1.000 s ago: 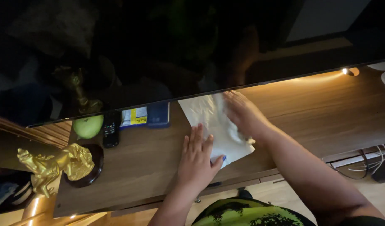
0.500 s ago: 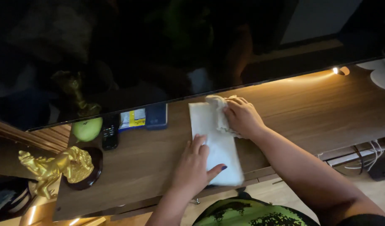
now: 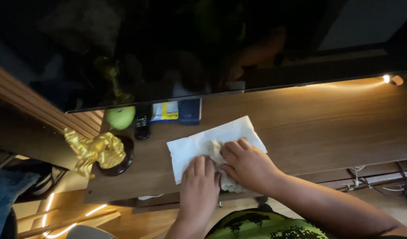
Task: Cleaning a desk surface, wiping decorative items, and organizing objects in a hotel room.
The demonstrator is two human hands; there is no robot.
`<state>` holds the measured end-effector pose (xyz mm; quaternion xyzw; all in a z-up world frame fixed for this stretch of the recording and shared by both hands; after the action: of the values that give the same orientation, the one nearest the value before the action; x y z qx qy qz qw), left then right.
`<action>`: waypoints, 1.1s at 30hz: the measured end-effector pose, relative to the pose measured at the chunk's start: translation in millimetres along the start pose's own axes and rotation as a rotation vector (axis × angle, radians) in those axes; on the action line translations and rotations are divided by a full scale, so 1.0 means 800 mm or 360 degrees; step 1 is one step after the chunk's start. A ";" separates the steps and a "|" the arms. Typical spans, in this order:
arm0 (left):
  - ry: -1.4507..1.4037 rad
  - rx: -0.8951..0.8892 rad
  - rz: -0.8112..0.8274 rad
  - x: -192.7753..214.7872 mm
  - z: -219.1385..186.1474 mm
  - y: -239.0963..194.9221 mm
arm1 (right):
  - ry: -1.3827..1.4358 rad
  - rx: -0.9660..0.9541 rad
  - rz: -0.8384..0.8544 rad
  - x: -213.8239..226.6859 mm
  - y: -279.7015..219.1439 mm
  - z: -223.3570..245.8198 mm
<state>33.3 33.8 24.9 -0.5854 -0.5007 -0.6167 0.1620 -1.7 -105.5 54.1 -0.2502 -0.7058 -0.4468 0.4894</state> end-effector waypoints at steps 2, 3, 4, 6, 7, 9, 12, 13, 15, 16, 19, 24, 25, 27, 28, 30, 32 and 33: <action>-0.0005 0.0020 -0.0001 0.010 0.017 -0.004 | 0.0059 -0.0025 -0.0037 -0.005 0.013 0.012; -0.0015 0.0034 -0.0002 0.015 0.026 -0.005 | 0.0113 -0.0055 -0.0072 -0.007 0.021 0.016; -0.0006 0.0039 -0.0001 0.017 0.034 -0.006 | 0.0120 -0.0050 -0.0077 -0.007 0.029 0.022; -0.0038 0.0028 -0.0106 0.025 0.049 -0.010 | 0.0163 -0.0025 -0.0153 -0.005 0.044 0.033; -0.0033 0.0026 -0.0098 0.025 0.059 -0.012 | 0.0171 -0.0029 -0.0154 -0.010 0.049 0.039; -0.0060 0.0094 -0.0034 0.023 0.078 -0.010 | 0.0185 -0.0051 -0.0115 -0.019 0.061 0.047; -0.0068 0.0096 0.0009 0.025 0.103 -0.005 | 0.0193 -0.0066 -0.0192 -0.028 0.077 0.059; -0.0065 0.0096 0.0007 0.028 0.109 -0.004 | 0.0193 -0.0064 -0.0195 -0.027 0.083 0.062; -0.0117 0.0122 0.0081 0.029 0.121 -0.005 | 0.0235 -0.0088 -0.0226 -0.027 0.088 0.069; -0.0119 0.0122 0.0091 0.028 0.128 -0.004 | 0.0241 -0.0093 -0.0220 -0.028 0.091 0.071; -0.0178 0.0079 0.0143 0.029 0.141 -0.003 | 0.0254 -0.0089 -0.0261 -0.028 0.096 0.079; -0.0114 0.0111 0.0227 0.035 0.149 -0.002 | 0.0359 -0.0129 -0.0297 -0.027 0.101 0.081; -0.0116 0.0106 0.0230 0.034 0.152 -0.003 | 0.0358 -0.0134 -0.0296 -0.027 0.100 0.081; -0.0093 0.0161 0.0345 0.025 0.158 -0.002 | 0.0578 -0.0144 -0.0283 -0.030 0.097 0.076; -0.0098 0.0151 0.0347 0.030 0.154 0.000 | 0.0571 -0.0153 -0.0283 -0.034 0.092 0.073; -0.0113 0.0305 0.0747 0.026 0.152 0.000 | 0.0810 -0.0325 -0.0608 -0.035 0.075 0.058; -0.0409 0.0361 0.0877 0.054 0.117 0.003 | 0.1388 -0.0529 -0.0791 -0.050 0.035 0.034; -0.0705 0.0422 0.1003 0.067 0.098 0.004 | 0.1976 -0.0724 -0.0963 -0.063 0.014 0.021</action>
<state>66.2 116.2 58.9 -0.8030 -0.3947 -0.3258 0.3054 19.2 -81.0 10.1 0.1601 -0.2260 -0.7579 0.5907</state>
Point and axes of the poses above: each hand's wrist, its own y-axis towards the middle knuckle, its own x-axis out of the back of the hand, z = x × y, the point moved 5 cm from there along y, towards the middle knuckle, and after that the axes turned 15 degrees about x, right-handed, at the moved point
